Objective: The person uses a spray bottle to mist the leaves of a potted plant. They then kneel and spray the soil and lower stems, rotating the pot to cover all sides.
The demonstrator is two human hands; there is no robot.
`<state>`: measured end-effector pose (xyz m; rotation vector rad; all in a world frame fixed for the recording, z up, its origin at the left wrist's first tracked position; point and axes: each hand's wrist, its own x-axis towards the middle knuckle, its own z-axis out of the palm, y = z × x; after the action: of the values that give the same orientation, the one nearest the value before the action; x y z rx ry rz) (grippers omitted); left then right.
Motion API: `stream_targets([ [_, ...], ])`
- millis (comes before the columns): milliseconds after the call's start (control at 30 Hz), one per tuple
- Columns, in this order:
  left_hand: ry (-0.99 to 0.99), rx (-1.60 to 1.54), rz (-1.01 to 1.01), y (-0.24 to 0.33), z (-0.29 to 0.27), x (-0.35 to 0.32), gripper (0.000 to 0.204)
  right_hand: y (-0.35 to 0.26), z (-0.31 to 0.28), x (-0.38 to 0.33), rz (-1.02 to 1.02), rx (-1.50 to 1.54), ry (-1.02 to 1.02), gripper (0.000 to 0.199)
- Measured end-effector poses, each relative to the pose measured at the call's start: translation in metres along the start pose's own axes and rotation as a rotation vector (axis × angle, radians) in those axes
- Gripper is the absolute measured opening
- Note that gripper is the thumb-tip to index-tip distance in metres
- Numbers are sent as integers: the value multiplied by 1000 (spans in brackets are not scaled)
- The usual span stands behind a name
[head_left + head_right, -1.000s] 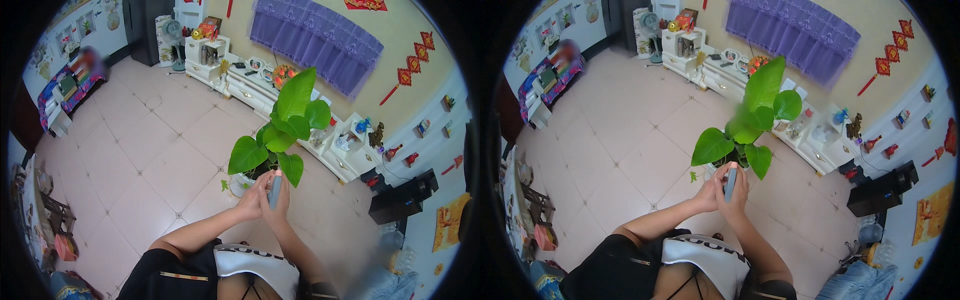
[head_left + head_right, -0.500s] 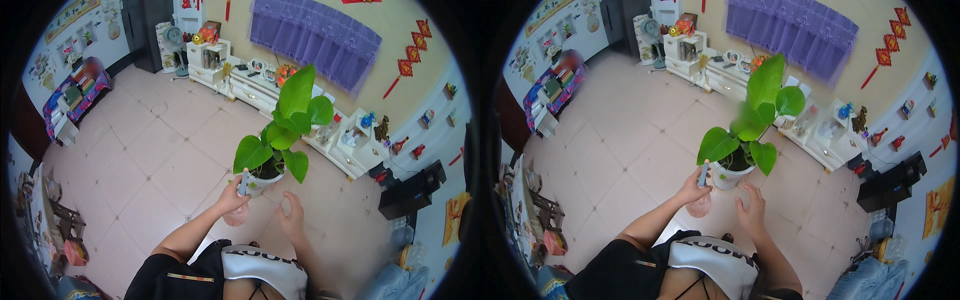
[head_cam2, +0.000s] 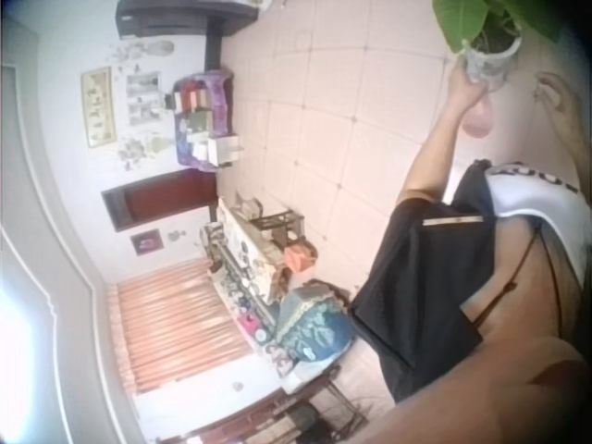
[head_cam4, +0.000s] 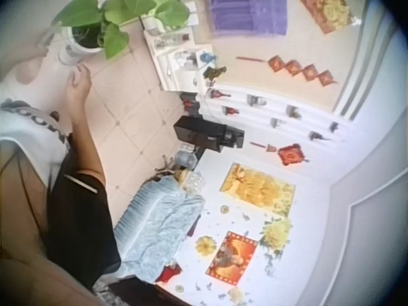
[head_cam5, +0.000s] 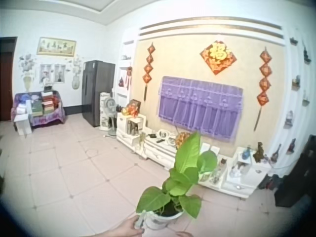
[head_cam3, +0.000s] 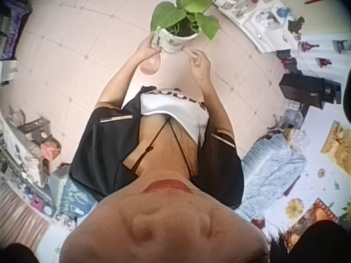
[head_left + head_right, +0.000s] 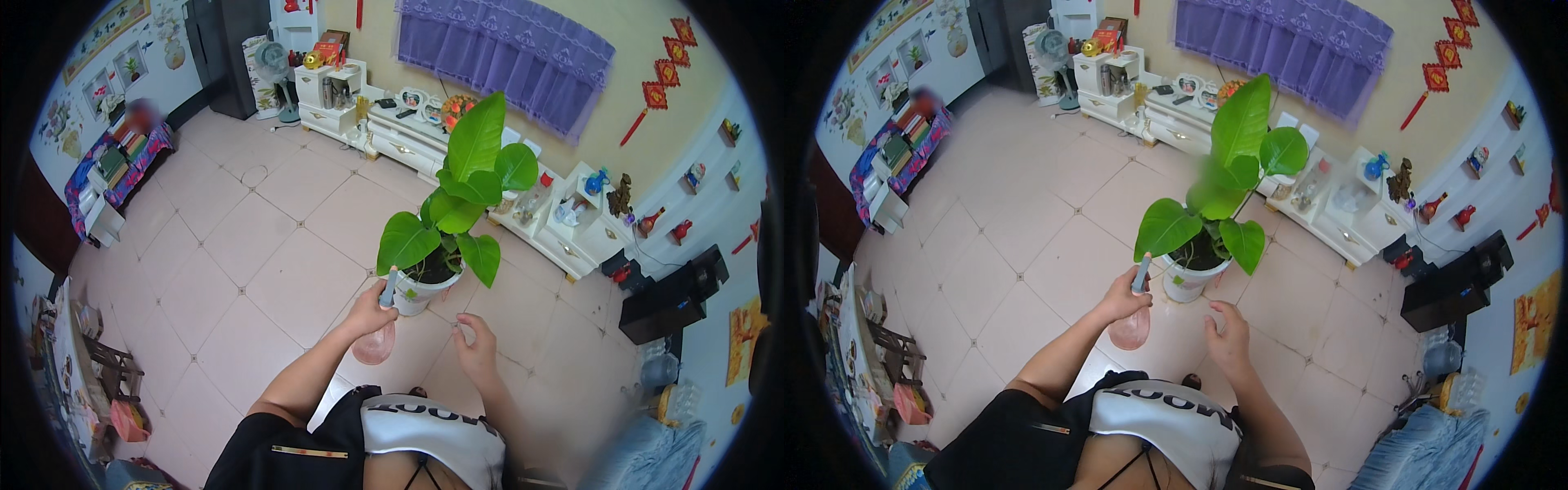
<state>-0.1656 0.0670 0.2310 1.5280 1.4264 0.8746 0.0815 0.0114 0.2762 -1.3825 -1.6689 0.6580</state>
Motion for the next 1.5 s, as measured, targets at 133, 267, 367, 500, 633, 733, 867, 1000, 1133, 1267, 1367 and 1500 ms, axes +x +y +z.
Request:
stream_targets([
  [133,-11,-31,59,-1,-2,1,52,3,0,-2,-16,2,11,22],
  [267,-41,-50,89,4,-5,1,50,9,0,-5,4,-4,8,22],
  [367,-46,-59,55,9,-6,2,48,8,-1,-5,2,15,12,21],
  [500,-8,-63,101,4,-2,4,51,6,-3,-5,47,31,3,20],
  [633,-25,-39,34,4,-1,4,51,8,-5,-5,71,48,2,19],
  [733,0,-51,66,4,2,2,49,11,-6,-5,68,51,-2,19],
  [867,-39,-16,-4,4,3,3,47,11,-7,-5,82,86,-13,19],
  [1000,34,-53,92,8,8,2,47,10,-6,-5,99,89,-18,20],
  [1133,-23,-38,21,10,9,5,46,16,-6,-6,60,86,-17,20],
  [1267,-7,-38,50,17,11,5,46,19,-7,-8,56,99,-13,20],
  [1367,-11,-33,35,16,13,7,46,18,-9,-8,76,99,-12,19],
  [1500,-10,15,21,16,14,7,46,17,-11,-10,99,109,-1,18],
])
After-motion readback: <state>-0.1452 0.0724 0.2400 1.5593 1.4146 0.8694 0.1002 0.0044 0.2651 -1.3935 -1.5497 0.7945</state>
